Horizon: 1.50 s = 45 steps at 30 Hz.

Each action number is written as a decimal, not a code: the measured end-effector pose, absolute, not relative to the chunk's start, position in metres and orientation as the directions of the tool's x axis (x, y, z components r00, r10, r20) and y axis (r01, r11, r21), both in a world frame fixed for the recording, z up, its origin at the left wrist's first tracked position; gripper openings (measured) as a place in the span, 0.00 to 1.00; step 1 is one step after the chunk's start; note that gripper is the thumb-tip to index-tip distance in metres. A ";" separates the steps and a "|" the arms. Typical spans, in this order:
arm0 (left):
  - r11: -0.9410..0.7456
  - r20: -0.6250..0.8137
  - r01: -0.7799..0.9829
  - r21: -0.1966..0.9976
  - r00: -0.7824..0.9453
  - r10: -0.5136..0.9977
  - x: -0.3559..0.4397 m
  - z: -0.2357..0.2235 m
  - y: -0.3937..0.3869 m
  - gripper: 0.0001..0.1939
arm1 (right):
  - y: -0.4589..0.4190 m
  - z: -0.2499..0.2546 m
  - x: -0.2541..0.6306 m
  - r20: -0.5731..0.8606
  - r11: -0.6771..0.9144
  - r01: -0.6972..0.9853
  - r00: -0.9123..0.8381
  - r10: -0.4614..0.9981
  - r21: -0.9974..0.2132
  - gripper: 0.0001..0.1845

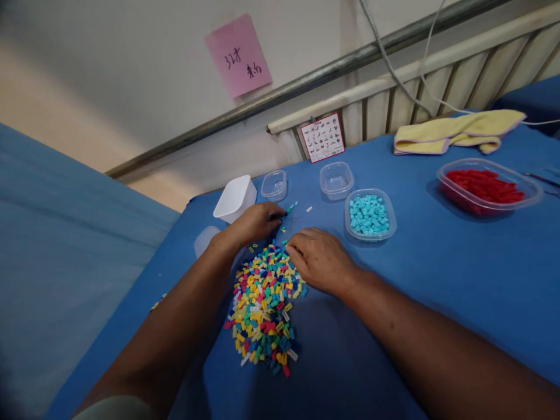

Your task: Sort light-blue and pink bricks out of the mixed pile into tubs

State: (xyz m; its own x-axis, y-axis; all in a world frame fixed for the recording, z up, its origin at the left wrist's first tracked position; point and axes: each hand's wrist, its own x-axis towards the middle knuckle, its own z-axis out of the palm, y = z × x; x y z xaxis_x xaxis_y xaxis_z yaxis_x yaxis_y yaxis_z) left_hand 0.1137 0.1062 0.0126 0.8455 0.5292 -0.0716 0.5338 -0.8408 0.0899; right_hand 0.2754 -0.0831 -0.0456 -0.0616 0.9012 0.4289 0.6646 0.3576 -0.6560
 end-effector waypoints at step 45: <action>-0.813 0.051 0.507 0.285 0.839 0.541 0.200 0.049 0.109 0.17 | -0.079 -0.046 0.276 0.434 0.369 0.672 -0.078 0.898 -0.642 0.13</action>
